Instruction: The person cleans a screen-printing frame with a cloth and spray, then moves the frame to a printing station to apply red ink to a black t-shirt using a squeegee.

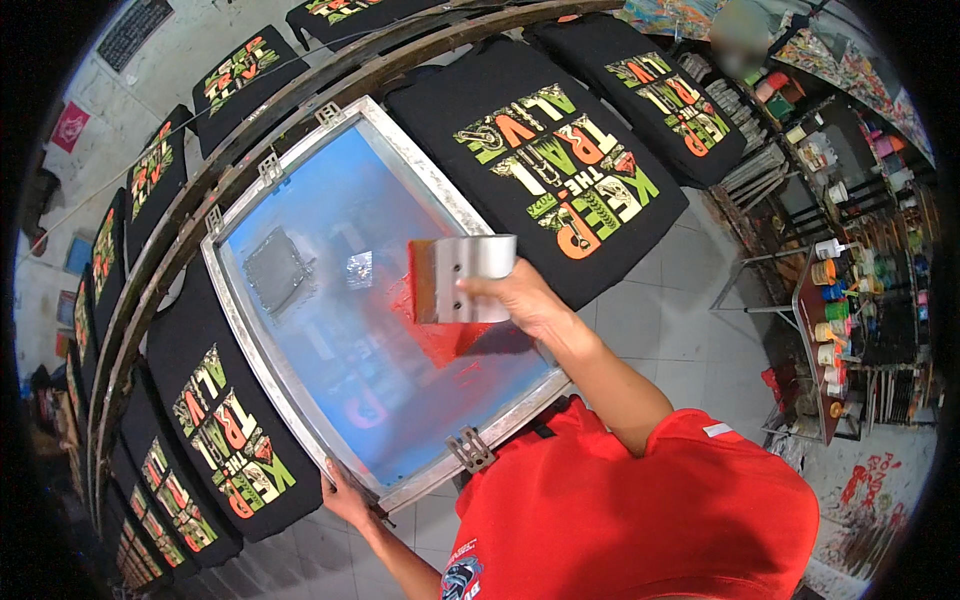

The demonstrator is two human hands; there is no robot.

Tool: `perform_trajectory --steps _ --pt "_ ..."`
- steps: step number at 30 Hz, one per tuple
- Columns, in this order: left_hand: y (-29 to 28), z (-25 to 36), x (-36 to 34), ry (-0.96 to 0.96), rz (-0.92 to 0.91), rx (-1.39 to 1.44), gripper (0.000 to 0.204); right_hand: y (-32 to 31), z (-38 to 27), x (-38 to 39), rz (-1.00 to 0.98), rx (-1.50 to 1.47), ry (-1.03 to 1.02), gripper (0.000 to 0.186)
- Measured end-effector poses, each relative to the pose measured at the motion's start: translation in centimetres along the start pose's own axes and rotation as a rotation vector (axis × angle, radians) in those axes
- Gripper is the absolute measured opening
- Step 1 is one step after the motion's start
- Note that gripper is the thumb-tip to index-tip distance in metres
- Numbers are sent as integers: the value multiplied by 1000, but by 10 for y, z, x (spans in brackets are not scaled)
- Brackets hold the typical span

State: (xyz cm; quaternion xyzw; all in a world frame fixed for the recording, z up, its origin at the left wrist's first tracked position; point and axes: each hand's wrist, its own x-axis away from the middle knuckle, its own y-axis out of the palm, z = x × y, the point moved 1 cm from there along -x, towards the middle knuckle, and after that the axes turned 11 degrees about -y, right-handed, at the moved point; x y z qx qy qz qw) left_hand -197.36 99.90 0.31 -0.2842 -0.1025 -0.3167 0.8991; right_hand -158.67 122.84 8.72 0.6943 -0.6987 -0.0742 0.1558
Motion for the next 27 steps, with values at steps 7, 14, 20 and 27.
perform_trajectory --steps 7,14,20,27 --pt "-2 -2 -3 -37 -1 -41 51 21 -10 18 -221 422 21 48" --pt "-5 -9 -10 35 -45 -21 49 44 -28 32 -393 845 -255 44" --pt "-3 6 -1 -4 -20 -26 47 57 -38 24 -478 1067 -421 41" --pt "-5 4 -6 -25 -86 52 42 61 -56 -17 -428 1230 -633 26"
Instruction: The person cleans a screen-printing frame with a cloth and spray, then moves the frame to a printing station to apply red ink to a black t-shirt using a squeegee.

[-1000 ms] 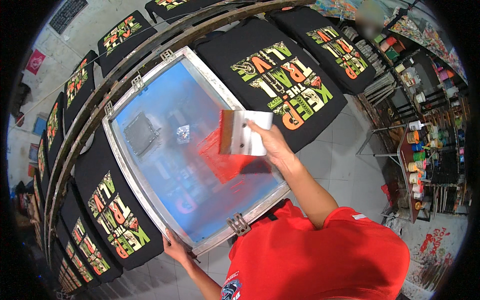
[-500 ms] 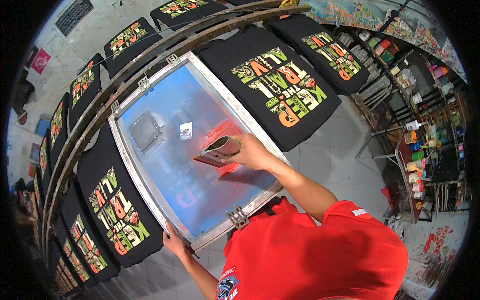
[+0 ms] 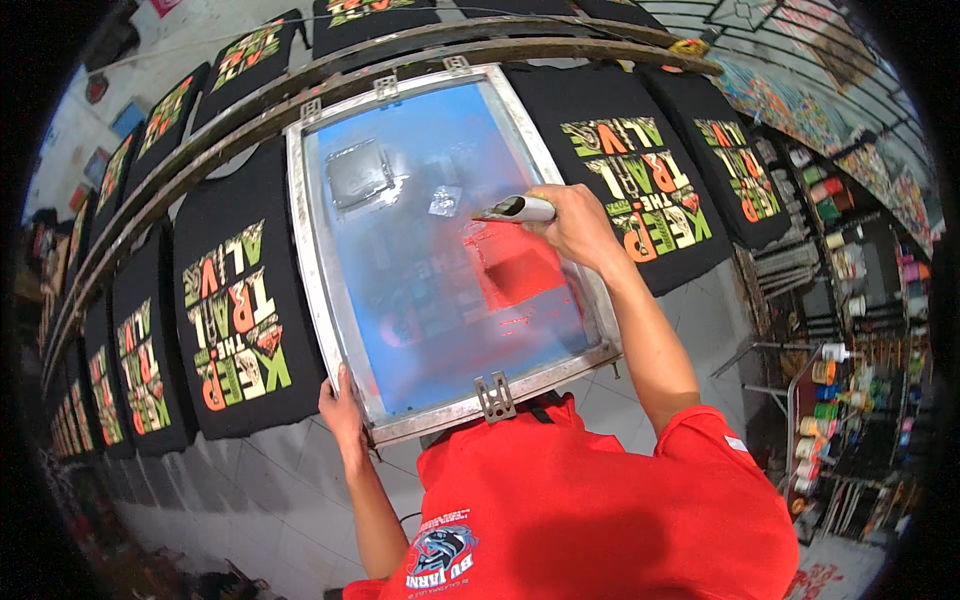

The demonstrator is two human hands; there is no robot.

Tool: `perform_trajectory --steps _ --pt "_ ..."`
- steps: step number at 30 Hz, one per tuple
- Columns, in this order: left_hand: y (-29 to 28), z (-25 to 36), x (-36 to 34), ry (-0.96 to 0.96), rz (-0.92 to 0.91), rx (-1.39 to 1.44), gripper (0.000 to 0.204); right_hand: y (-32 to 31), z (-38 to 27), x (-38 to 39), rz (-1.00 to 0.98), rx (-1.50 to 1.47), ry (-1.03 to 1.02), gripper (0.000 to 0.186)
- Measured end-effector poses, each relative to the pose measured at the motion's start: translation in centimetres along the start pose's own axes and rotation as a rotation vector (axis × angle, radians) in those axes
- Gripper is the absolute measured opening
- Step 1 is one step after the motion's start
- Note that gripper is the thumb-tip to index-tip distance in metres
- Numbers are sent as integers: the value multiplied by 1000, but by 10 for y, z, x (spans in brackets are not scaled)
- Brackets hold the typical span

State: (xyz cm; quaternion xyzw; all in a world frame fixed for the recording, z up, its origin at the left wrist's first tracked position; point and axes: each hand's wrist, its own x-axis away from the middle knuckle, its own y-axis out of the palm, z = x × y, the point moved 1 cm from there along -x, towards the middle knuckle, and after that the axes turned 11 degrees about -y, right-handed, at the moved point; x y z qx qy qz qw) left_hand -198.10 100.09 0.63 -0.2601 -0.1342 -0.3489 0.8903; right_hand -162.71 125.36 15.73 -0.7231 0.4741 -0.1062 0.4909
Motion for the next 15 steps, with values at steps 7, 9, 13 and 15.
perform_trajectory --steps 7,9,13,15 --pt "-2 1 3 19 18 -30 48 33 18 -22 -300 334 -169 10" --pt "0 0 3 17 19 -12 46 44 24 -22 -307 360 -168 11" --pt "0 -14 -6 19 46 -7 44 61 26 -21 -241 402 -230 14" --pt "0 -19 -9 14 41 -12 44 71 29 -12 -164 440 -275 17"
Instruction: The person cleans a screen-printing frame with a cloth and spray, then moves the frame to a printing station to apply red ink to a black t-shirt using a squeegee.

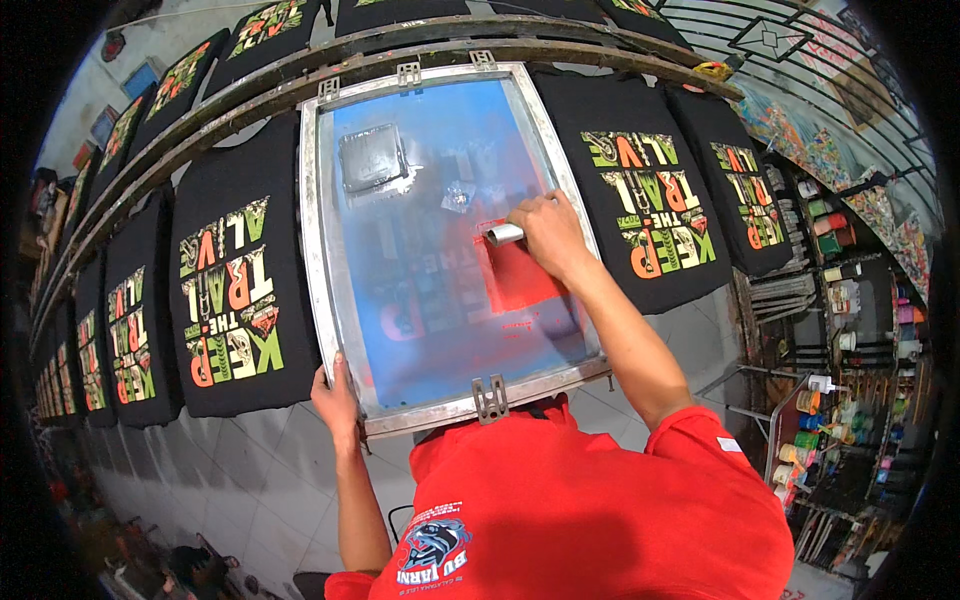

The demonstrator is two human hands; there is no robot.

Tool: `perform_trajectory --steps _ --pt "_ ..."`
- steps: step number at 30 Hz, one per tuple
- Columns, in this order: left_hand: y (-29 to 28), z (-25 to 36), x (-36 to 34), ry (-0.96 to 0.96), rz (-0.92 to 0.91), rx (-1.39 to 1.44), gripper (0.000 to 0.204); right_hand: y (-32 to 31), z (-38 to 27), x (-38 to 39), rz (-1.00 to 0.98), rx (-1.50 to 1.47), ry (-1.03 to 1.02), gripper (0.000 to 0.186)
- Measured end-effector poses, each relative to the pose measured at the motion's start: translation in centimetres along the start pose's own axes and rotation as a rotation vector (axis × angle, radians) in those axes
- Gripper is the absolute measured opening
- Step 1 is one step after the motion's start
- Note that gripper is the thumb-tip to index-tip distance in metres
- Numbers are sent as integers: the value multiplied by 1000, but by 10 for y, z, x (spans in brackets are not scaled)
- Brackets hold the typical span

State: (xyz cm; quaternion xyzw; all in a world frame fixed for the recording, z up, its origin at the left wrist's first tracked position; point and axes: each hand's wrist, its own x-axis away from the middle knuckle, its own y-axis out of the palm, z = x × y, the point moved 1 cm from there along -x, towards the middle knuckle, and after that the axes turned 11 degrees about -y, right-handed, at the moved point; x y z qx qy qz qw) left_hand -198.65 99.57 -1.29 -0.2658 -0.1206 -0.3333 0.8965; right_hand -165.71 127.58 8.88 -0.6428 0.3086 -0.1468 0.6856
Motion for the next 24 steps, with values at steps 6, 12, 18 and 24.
perform_trajectory --steps 6,12,18,24 --pt "-2 3 4 -36 -16 5 43 25 -37 74 202 -7 15 33" --pt "0 16 12 -47 -12 43 43 -11 -58 119 40 -85 7 41" --pt "2 20 9 -48 -18 1 45 -16 -11 22 159 -14 12 34" --pt "0 10 5 -72 -24 69 44 3 -15 27 64 -46 42 28"
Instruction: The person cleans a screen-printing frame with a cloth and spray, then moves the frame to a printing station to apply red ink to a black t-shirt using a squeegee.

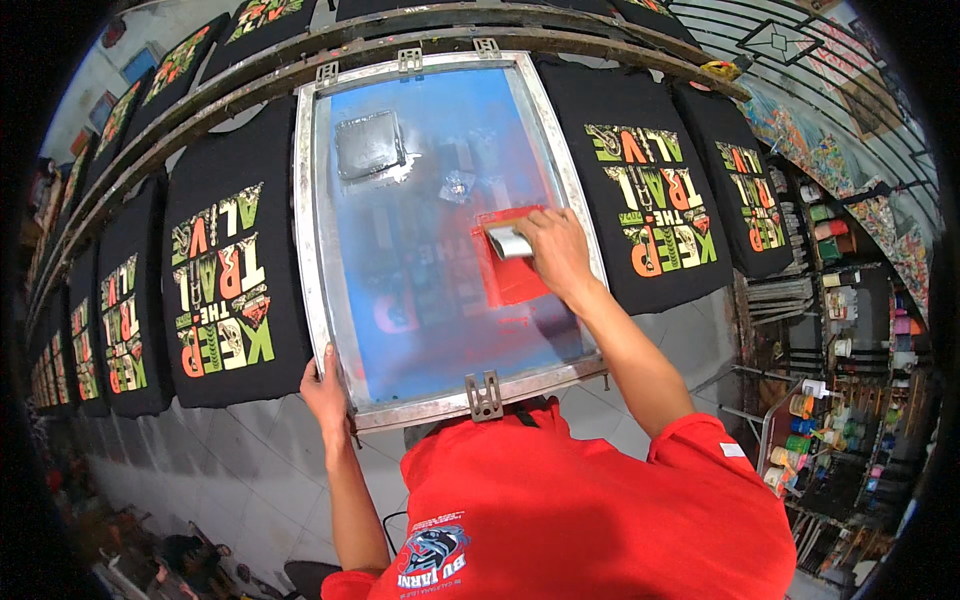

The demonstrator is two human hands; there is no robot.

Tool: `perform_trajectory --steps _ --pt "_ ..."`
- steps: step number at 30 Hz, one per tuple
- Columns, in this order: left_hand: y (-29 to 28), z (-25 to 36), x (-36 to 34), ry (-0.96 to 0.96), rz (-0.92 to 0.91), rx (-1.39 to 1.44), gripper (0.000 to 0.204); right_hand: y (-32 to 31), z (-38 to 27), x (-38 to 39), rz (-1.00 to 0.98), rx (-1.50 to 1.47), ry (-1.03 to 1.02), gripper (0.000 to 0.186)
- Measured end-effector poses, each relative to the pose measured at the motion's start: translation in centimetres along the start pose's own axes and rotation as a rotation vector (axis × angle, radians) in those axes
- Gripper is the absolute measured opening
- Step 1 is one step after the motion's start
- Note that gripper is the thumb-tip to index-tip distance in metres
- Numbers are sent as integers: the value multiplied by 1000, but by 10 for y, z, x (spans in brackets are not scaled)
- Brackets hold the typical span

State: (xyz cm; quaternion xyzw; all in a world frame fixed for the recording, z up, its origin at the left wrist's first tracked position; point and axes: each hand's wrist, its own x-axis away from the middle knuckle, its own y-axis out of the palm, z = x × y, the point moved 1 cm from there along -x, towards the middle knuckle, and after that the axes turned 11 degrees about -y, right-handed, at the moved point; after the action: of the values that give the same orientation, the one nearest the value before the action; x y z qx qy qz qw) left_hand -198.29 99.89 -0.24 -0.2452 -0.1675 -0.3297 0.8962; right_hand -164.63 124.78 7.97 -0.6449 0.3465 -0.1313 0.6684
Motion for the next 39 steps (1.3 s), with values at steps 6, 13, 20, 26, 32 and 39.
perform_trajectory --steps 6,13,20,26,32,39 --pt "-2 2 6 7 15 -40 42 -26 -29 64 -106 -59 -3 24" --pt "3 13 8 19 0 5 42 -39 2 11 -168 -35 -27 31" --pt "-1 4 1 -21 -22 27 42 12 -20 37 31 51 10 37" --pt "-1 -4 1 12 14 13 43 -21 -53 100 -97 -20 -16 34" --pt "-1 3 0 50 17 -34 45 -37 -9 2 -25 18 -41 31" --pt "0 4 1 24 22 -11 47 0 1 5 -12 34 -59 23"
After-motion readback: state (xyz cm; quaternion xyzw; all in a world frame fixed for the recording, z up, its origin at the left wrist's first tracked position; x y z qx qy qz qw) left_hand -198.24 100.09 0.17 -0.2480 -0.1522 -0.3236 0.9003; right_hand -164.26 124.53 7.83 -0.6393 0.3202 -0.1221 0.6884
